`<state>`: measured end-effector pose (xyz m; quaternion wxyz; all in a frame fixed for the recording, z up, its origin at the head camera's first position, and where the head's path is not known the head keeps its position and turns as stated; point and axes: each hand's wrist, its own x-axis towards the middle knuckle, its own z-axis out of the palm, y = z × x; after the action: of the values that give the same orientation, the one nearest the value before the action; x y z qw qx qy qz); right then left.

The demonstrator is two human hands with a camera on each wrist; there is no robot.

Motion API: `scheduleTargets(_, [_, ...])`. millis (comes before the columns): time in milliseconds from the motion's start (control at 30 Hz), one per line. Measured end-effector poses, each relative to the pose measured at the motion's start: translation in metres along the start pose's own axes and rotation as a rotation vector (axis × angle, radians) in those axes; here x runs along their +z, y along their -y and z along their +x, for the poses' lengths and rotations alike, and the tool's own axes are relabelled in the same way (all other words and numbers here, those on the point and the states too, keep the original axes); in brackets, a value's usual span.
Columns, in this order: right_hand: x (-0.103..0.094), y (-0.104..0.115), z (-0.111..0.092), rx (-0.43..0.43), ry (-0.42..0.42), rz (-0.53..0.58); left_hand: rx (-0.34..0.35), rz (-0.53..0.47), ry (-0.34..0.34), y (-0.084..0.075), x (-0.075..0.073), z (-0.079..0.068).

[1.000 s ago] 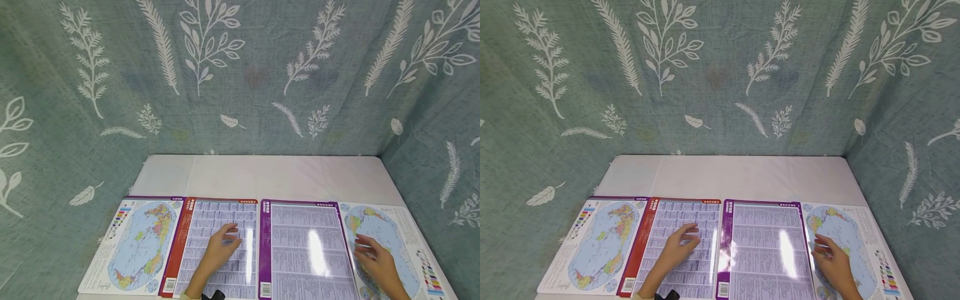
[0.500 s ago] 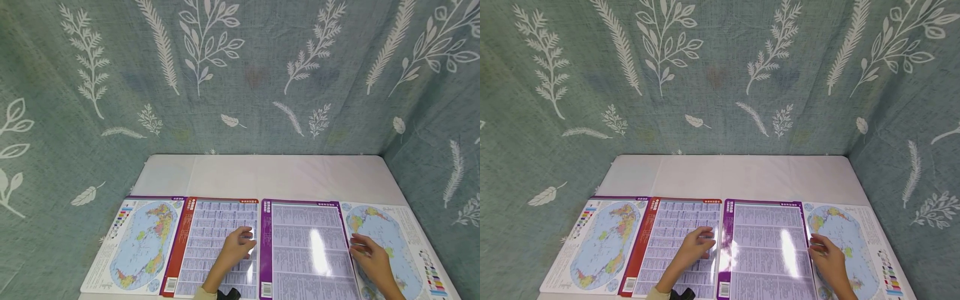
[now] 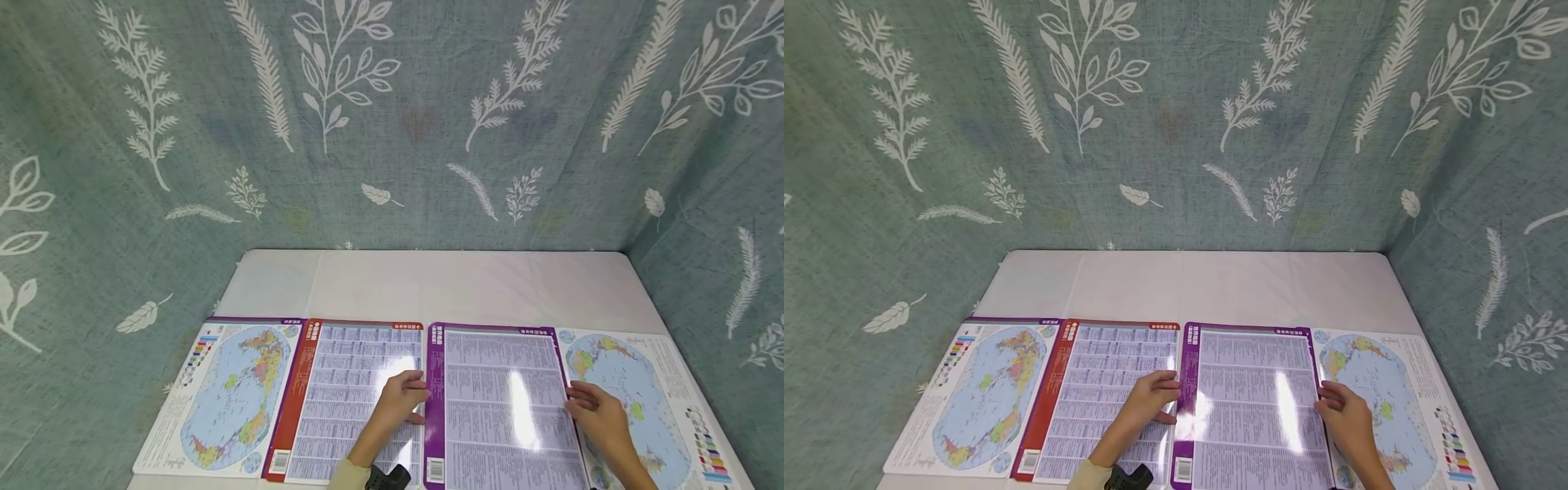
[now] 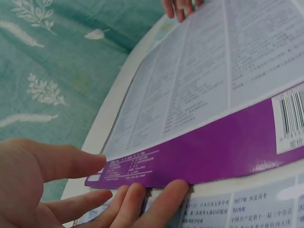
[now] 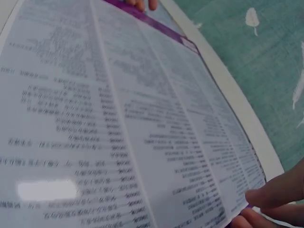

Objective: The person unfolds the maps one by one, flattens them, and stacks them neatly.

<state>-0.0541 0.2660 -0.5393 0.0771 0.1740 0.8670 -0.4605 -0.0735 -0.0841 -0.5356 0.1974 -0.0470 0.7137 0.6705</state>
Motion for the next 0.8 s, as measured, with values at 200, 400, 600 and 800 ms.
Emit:
scheduleTargets(200, [-0.002,0.005,0.004,0.106,0.089,0.157,-0.007,0.012,0.019,0.002,0.000,0.003])
scheduleTargets(400, [-0.002,0.009,0.007,0.148,0.164,0.228,0.029,0.042,0.015,0.001,0.000,0.001])
scheduleTargets(600, [-0.008,0.011,0.005,0.129,0.236,0.229,0.017,0.033,0.082,-0.003,-0.002,-0.005])
scheduleTargets(800, [-0.013,0.010,0.002,0.169,0.301,0.322,-0.009,-0.081,0.186,-0.001,-0.004,-0.008])
